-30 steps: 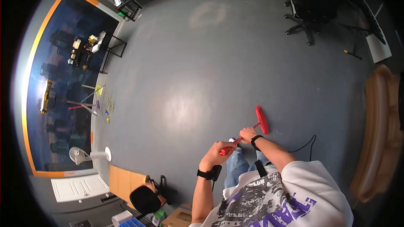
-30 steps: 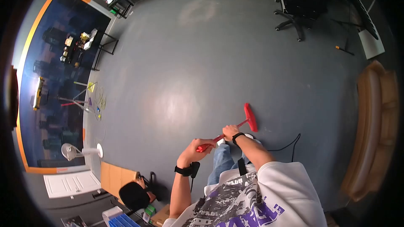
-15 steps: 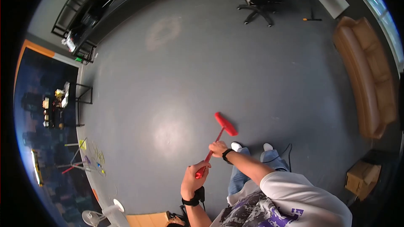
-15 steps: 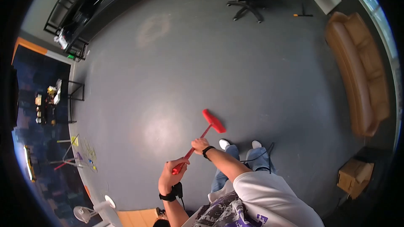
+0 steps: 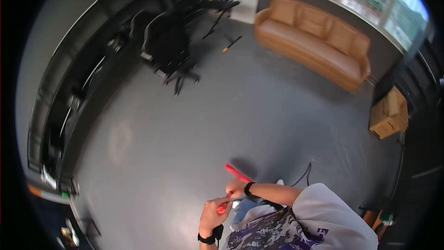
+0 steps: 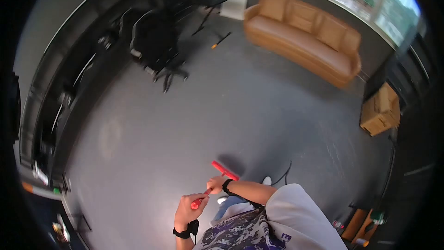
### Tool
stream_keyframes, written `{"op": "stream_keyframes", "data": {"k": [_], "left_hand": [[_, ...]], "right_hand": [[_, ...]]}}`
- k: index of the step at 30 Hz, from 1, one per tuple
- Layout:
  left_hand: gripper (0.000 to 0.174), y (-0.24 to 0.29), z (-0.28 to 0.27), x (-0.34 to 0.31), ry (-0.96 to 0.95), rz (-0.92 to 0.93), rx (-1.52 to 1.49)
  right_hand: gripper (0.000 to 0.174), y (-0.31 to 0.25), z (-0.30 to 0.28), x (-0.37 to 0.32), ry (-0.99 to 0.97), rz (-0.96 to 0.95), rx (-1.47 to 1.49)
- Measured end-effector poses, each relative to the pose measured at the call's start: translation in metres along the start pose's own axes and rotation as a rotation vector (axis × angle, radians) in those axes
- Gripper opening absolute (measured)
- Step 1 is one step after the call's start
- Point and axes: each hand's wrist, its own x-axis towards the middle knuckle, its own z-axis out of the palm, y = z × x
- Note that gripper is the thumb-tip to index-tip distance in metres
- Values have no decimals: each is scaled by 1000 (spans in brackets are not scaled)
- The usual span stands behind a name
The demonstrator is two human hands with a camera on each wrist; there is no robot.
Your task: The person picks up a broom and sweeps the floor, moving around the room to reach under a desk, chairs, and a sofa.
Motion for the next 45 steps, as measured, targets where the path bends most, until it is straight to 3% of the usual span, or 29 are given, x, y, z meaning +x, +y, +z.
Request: {"op": "stream_keyframes", "data": {"k": [4, 8, 9, 10, 12, 15, 19, 23, 27, 29, 33, 35, 43, 45], "left_hand": [[16, 69, 70, 86, -262, 94, 14], [20, 142, 160, 155, -431, 205, -47], [21, 160, 182, 170, -473, 228, -64], [20, 165, 206, 186, -532, 274, -72], [19, 194, 235, 216, -590, 330, -99], [18, 239, 275, 261, -649, 410, -148], [17, 258, 313, 338, -781, 438, -100], [18, 261, 366, 428, -844, 508, -124], [22, 291, 401, 520, -899, 462, -147], [23, 315, 410, 558, -851, 354, -105], [23, 362, 420, 615, -806, 308, -22], [23, 368, 434, 640, -767, 296, -72], [22, 411, 503, 750, -492, 207, -19], [23, 406, 533, 777, -475, 164, -13]], "right_hand": [[18, 64, -82, -127, 119, 183, 34], [19, 117, -133, -257, 326, 581, -61], [21, 131, -141, -287, 362, 711, -108], [21, 143, -148, -313, 368, 727, -109], [24, 179, -154, -348, 641, 942, -103], [26, 237, -174, -401, 639, 1134, -144], [22, 297, -211, -442, 680, 1166, -159], [16, 351, -245, -479, 520, 1125, -149], [15, 402, -304, -506, 300, 1221, -79], [16, 421, -326, -515, 266, 1226, -72], [13, 464, -385, -529, 287, 1207, -79], [12, 492, -409, -532, 382, 1167, -136], [16, 676, -540, -551, 387, 939, -229], [29, 718, -577, -553, 406, 868, -242]]}}
